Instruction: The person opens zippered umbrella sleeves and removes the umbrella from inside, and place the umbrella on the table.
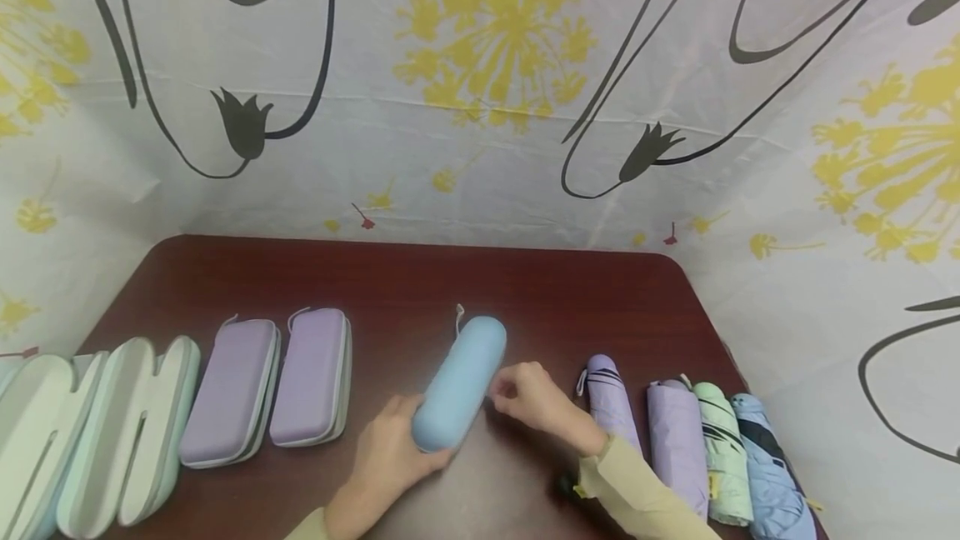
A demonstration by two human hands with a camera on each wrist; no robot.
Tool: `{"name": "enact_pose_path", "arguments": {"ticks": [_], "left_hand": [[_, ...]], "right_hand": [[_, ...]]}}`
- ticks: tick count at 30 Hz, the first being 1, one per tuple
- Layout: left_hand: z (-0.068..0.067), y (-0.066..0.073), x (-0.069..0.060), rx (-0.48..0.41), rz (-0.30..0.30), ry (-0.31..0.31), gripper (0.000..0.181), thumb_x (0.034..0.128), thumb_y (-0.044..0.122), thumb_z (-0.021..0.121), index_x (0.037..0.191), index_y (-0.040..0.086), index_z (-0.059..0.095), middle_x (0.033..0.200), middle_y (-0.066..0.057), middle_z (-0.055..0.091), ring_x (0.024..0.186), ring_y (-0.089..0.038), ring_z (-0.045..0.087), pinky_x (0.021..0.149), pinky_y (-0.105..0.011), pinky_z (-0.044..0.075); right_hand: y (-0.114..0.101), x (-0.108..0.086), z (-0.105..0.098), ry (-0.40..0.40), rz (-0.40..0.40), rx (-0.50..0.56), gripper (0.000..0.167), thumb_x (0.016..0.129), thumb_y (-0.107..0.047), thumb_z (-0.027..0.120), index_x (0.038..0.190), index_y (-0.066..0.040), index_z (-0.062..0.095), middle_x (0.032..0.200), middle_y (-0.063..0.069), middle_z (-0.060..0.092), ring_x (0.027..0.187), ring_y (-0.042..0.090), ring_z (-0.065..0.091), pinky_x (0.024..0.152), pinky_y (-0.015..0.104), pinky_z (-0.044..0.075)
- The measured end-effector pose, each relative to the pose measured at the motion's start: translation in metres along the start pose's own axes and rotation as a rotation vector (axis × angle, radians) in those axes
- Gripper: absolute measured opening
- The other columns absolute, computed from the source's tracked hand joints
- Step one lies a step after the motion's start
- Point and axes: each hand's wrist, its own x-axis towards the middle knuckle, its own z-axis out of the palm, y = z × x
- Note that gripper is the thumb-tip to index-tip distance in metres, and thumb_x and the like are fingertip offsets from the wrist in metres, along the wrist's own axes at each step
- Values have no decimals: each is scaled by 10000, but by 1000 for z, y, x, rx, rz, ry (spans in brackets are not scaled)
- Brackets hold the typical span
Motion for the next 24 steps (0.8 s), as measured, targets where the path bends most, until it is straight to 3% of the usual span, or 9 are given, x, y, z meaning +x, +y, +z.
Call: {"name": "enact_pose_path", "arguments": {"ticks": [11, 18, 24], "left_hand": [[9, 9, -2, 31, 61, 68, 676, 489, 405, 865, 990, 18, 627, 832, -80, 630, 623, -213, 614, 486, -319, 480], [13, 13, -3, 52, 82, 96, 657, 478, 397, 862, 949, 14, 610, 781, -57, 607, 568, -201, 591, 443, -295, 452], [17, 22, -4, 72, 76, 102, 735, 485, 403, 855, 1029, -10, 585, 724, -89, 617, 515, -230, 580, 413, -315, 434]], "right_hand": [[-4, -3, -1, -74, 77, -7, 117, 720, -5, 662, 702, -120, 642, 663, -78, 605, 626, 45, 559, 586, 177, 462], [-7, -6, -1, -89, 51, 12, 128, 716, 12, 662, 701, -112, 634, 656, -76, 595, 621, 40, 548, 581, 176, 458], [-8, -9, -3, -100, 48, 18, 132, 713, 19, 662, 706, -110, 637, 658, -82, 593, 618, 32, 536, 572, 175, 448]]}}
